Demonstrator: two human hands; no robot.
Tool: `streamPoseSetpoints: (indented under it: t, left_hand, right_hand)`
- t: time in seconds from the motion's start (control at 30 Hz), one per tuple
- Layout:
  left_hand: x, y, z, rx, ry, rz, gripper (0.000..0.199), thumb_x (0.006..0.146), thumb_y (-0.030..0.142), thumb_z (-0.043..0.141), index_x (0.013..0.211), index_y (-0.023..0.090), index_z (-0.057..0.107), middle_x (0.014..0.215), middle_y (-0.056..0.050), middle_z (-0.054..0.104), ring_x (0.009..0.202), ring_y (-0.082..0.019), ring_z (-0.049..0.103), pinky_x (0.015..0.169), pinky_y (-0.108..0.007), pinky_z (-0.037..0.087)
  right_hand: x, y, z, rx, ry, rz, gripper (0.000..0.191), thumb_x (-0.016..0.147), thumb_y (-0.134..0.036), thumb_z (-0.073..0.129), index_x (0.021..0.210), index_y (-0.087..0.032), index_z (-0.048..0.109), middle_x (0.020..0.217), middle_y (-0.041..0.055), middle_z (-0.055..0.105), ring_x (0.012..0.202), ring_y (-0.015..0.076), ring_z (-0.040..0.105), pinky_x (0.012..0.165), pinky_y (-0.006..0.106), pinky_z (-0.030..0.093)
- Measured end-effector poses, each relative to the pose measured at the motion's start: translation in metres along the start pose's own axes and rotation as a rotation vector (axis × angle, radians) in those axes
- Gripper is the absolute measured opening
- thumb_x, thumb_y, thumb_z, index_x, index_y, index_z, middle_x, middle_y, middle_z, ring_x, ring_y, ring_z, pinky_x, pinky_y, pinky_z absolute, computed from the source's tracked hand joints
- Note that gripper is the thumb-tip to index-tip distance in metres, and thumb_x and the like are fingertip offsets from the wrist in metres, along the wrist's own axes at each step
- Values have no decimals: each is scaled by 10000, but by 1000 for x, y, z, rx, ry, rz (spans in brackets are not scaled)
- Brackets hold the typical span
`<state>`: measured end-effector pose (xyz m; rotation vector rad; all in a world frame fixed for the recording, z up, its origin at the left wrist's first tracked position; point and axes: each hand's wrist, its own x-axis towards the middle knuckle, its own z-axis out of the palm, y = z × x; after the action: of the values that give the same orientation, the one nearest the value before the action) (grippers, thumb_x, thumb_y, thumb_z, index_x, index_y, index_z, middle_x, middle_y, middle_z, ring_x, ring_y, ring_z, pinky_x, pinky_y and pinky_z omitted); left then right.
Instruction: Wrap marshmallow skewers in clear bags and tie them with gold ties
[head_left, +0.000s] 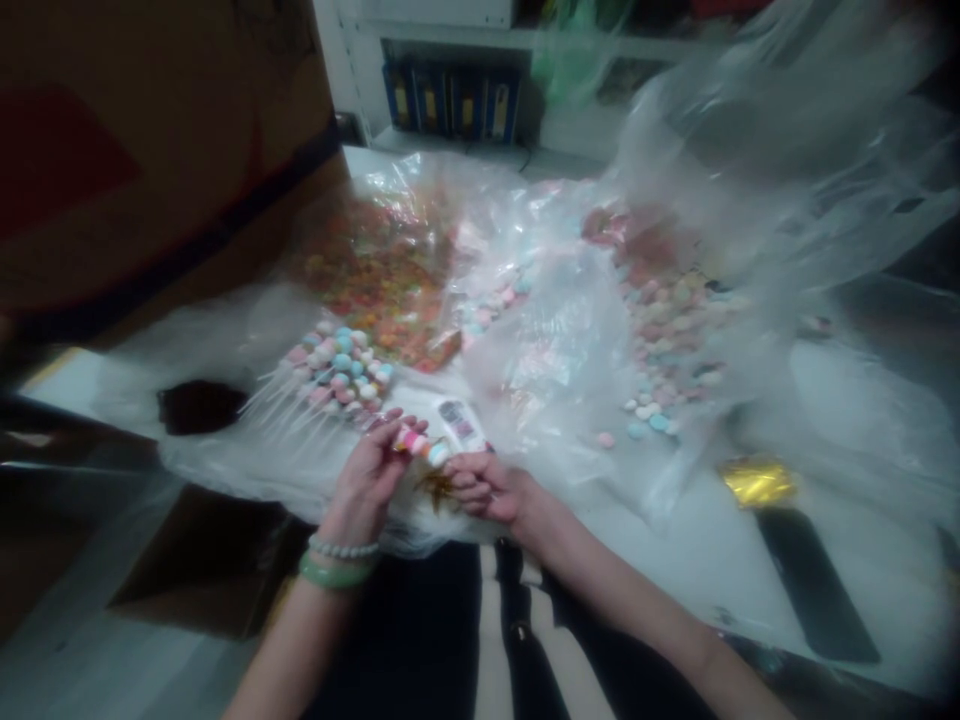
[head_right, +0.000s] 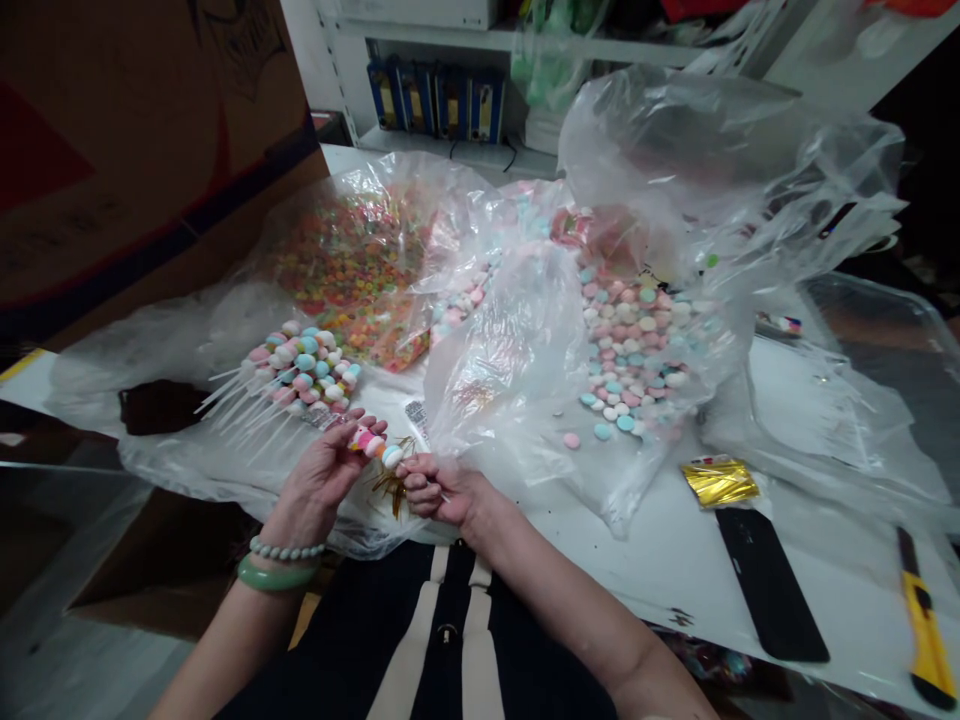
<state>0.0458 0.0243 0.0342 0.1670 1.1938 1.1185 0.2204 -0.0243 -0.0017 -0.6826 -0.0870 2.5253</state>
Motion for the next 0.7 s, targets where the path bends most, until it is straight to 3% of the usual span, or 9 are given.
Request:
streamPoseSetpoints:
  t: [0.17,0.4,0.47,0.53,0.7]
  left_hand:
    - [0,8,-3,125,20,9,172,832,3,586,942,135,595,786,-71,704,697,-206,726,575,-278,591]
    - [-5,20,-7,240,7,-62,141,879,13,547,950,112,618,795,-82,716,675,-188,722,581,-275,596]
    - [-6,20,-7,264,-6,-54,142,870,5,554,948,103,621,787,-84,716,677,-189,724,584,-270,595]
    - [-7,18,-6,266,-3,-16,132,862,3,566,932,101,621,771,-81,714,674,-194,726,579,-267,592]
    - [-4,13,0,197,-10,42,106,860,19,579,831,116,610,726,-59,697,663,-194,724,582,-275,596]
  right_hand:
    - [3,-3,-8,6,10,31,191,892,-68,510,723,-154,496,472,-118,315,353,17,163,357,125,117]
    - [4,-5,-8,-36,-10,69,156,848,-103,553,715,-159,494,471,-123,324,359,19,150,362,140,119]
    - [4,0,-3,-138,54,-15,142,802,-132,605,708,-163,503,469,-117,359,360,20,167,366,158,115]
    - [4,6,4,-293,179,-188,129,757,-167,648,711,-165,527,489,-94,431,376,28,236,380,171,141]
    - [-1,18,15,-894,426,-553,47,726,-194,675,750,-182,636,669,-27,590,617,105,517,584,217,387]
